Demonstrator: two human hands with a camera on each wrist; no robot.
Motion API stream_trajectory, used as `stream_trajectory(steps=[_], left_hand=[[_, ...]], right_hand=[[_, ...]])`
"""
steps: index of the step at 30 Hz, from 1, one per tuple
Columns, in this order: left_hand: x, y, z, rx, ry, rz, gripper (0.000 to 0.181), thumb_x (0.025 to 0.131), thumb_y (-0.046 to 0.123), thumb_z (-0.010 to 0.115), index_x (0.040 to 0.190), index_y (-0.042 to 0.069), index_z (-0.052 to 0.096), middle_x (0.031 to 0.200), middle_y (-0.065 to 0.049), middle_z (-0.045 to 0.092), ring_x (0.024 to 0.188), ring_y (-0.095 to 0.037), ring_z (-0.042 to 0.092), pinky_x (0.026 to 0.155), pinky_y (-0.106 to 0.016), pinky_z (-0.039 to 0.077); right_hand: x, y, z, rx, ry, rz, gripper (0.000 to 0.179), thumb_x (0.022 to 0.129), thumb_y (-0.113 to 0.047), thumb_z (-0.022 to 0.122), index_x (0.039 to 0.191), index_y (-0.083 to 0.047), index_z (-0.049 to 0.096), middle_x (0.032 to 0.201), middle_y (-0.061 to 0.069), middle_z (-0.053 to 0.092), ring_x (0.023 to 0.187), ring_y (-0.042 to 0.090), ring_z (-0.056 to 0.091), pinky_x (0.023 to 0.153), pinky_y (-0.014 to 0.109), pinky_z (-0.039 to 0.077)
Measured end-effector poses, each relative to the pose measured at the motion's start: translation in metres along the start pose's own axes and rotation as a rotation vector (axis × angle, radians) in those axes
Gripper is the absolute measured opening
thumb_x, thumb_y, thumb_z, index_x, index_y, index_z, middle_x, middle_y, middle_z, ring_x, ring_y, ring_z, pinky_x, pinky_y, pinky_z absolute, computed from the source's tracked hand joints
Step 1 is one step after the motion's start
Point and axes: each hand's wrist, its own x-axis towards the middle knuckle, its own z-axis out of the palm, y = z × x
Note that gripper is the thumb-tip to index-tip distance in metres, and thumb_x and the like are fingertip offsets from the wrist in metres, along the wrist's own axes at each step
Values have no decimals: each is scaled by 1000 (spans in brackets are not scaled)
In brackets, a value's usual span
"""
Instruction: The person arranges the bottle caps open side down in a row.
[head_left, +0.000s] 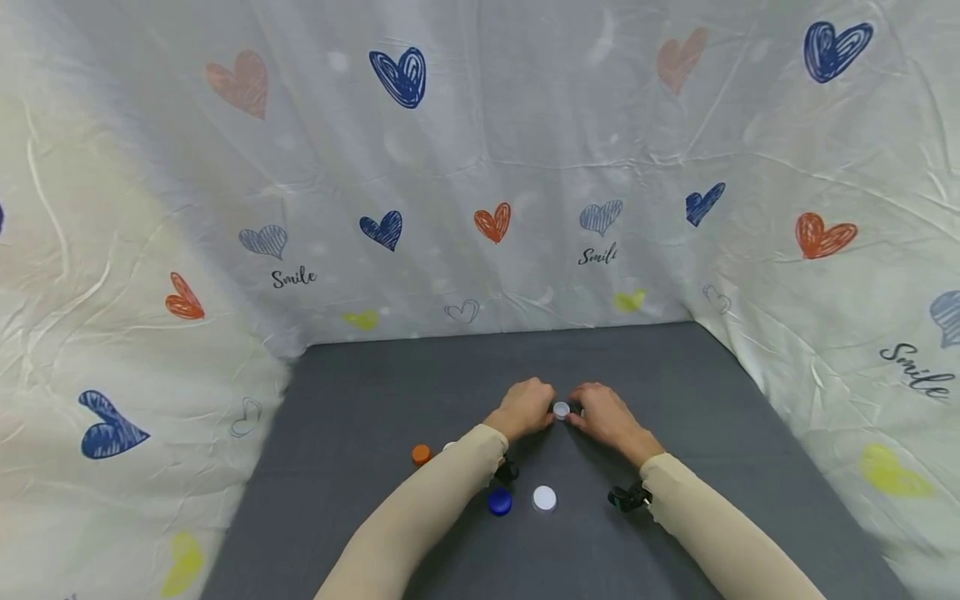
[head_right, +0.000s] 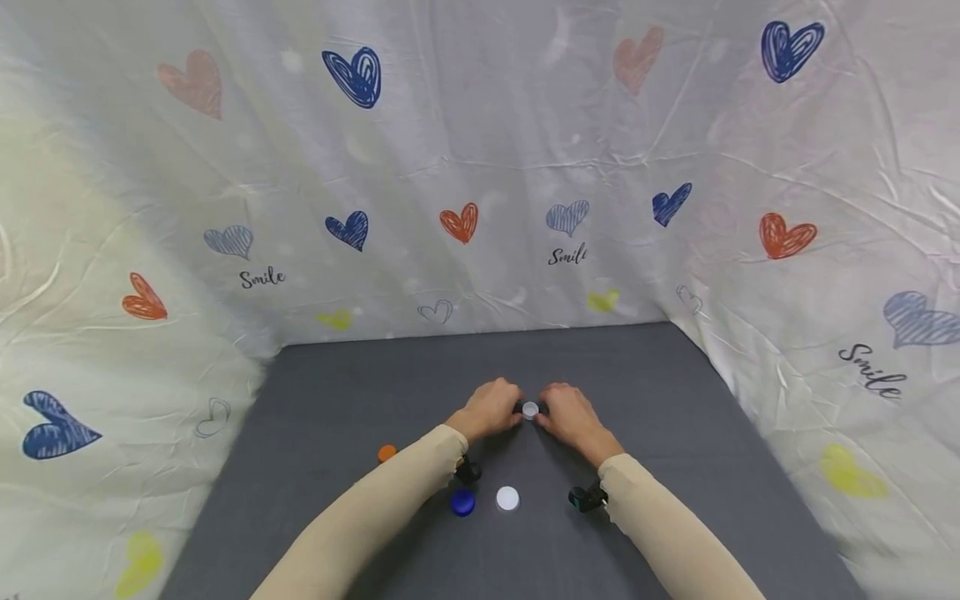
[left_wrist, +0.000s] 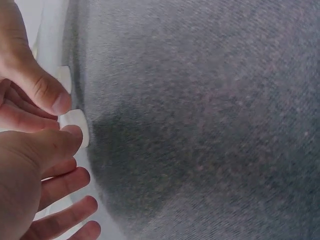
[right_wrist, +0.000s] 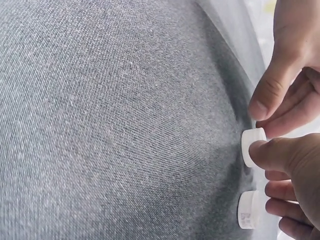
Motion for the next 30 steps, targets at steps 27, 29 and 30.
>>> stream_trajectory(steps=[27, 29, 30], left_hand=[[-19, -14, -9, -2, 123, 7, 14, 90, 37, 74, 84, 24, 77, 78, 7, 71, 72, -13, 66, 63, -35, 54], [-23, -15, -14, 2, 142, 20, 13, 90, 37, 74, 88, 25, 78, 79, 7, 72, 72, -13, 67, 63, -35, 55], [-25, -16, -17, 4, 151, 26, 13, 91, 37, 73, 90, 25, 78, 80, 7, 73, 73, -13, 68, 63, -35, 55]], right_hand=[[2, -21, -8, 32, 45, -39, 25, 85, -23, 80, 102, -5, 77, 113, 12, 72, 107, 32, 67, 90, 50, 54], [2, -23, -12, 35, 63, -45, 26, 85, -24, 81, 103, -6, 77, 115, 12, 72, 109, 32, 66, 90, 50, 54], [2, -25, -14, 34, 71, -48, 26, 85, -25, 81, 103, -6, 78, 116, 12, 71, 110, 31, 66, 90, 50, 55]])
